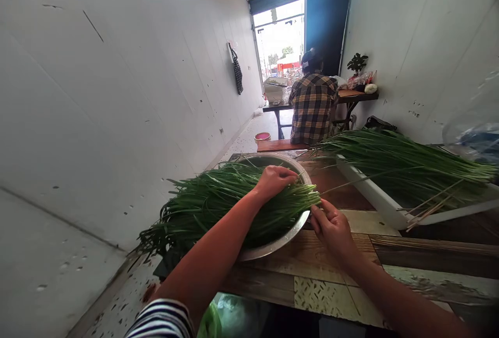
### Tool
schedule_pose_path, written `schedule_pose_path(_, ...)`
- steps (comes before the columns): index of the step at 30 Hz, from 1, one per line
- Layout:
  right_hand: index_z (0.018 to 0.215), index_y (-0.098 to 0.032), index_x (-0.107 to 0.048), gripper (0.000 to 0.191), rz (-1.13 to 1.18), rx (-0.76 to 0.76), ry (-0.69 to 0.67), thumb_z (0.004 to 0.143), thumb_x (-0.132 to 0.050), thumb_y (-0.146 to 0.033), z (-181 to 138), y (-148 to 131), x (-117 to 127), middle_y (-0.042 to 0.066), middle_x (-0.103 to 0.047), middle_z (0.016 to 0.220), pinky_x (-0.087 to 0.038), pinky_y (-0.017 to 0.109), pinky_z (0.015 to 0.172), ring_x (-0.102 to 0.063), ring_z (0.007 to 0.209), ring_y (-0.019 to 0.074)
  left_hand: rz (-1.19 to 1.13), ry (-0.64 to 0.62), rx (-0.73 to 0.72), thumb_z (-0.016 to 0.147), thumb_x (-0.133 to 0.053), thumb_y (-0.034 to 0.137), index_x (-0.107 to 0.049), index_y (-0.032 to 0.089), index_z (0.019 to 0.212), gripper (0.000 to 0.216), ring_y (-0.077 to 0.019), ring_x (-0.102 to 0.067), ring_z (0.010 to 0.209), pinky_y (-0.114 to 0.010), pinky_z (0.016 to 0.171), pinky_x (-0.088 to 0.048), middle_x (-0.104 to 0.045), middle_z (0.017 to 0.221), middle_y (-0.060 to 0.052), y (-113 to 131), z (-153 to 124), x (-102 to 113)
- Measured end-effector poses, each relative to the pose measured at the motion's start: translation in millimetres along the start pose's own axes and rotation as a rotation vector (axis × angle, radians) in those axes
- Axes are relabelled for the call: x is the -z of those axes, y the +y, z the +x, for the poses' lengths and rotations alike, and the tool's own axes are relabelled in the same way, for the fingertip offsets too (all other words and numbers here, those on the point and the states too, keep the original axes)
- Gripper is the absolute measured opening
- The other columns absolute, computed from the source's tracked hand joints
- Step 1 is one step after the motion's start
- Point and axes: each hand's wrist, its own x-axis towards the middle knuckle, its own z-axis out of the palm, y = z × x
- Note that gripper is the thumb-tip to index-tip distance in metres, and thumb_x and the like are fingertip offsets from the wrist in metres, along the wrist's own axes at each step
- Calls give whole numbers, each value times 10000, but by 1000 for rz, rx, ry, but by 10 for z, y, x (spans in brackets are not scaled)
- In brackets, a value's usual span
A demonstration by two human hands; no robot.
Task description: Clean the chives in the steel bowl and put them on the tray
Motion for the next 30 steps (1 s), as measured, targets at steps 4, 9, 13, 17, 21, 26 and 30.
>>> schedule_pose_path(4, 828, -189, -560, 313, -20, 11, -11, 728, -698, -452, 8, 24, 14, -85, -389, 451, -198, 198, 387, -293, 405, 61, 37, 9, 15, 704, -639, 251, -757, 124, 863, 235, -143, -643, 723, -230, 699, -500, -736, 794, -46, 19, -7, 7)
schedule_pose_path(9, 812, -185, -559, 318, -17, 6, -2, 716, -704, -451, -2, -4, -5, -87, -380, 457, -193, 187, 381, -299, 404, 55, 61, 26, 14, 708, -626, 217, -759, 132, 846, 210, -137, -645, 730, -225, 725, -503, -736, 790, -32, 44, -20, 16)
schedule_pose_path(13, 802, -180, -560, 316, -14, 10, -1, 711, -707, -444, 8, 7, -2, -87, -389, 446, -182, 185, 372, -298, 392, 51, 55, 18, 5, 707, -631, 230, -762, 145, 849, 211, -136, -643, 728, -224, 722, -504, -733, 777, -24, 42, -24, 14)
schedule_pose_path(17, 816, -183, -568, 285, 1, 26, -10, 732, -699, -421, 24, 46, 13, -84, -401, 452, -196, 188, 380, -308, 400, 53, 43, 18, 14, 703, -633, 244, -762, 145, 861, 227, -136, -643, 717, -226, 710, -505, -733, 773, -24, 43, -27, 13)
schedule_pose_path(21, 815, -188, -574, 289, -10, 16, -3, 728, -700, -433, 11, 32, 6, -83, -400, 457, -203, 192, 380, -305, 401, 59, 33, 19, 21, 705, -630, 244, -760, 138, 871, 237, -141, -646, 721, -228, 707, -507, -736, 776, -34, 35, -25, 12)
schedule_pose_path(26, 806, -188, -586, 306, -42, 18, 27, 714, -703, -455, 1, 18, 5, -76, -410, 467, -225, 191, 378, -307, 397, 59, 35, 15, 3, 704, -636, 257, -763, 158, 866, 228, -144, -654, 748, -225, 725, -512, -741, 799, -28, 26, -21, 14)
schedule_pose_path(30, 813, -192, -586, 299, -68, 35, 17, 724, -692, -457, 15, 44, 21, -83, -382, 434, -230, 194, 373, -323, 394, 69, 27, 7, 2, 708, -632, 249, -766, 169, 850, 212, -141, -656, 740, -221, 714, -513, -741, 782, -18, 36, -28, 13)
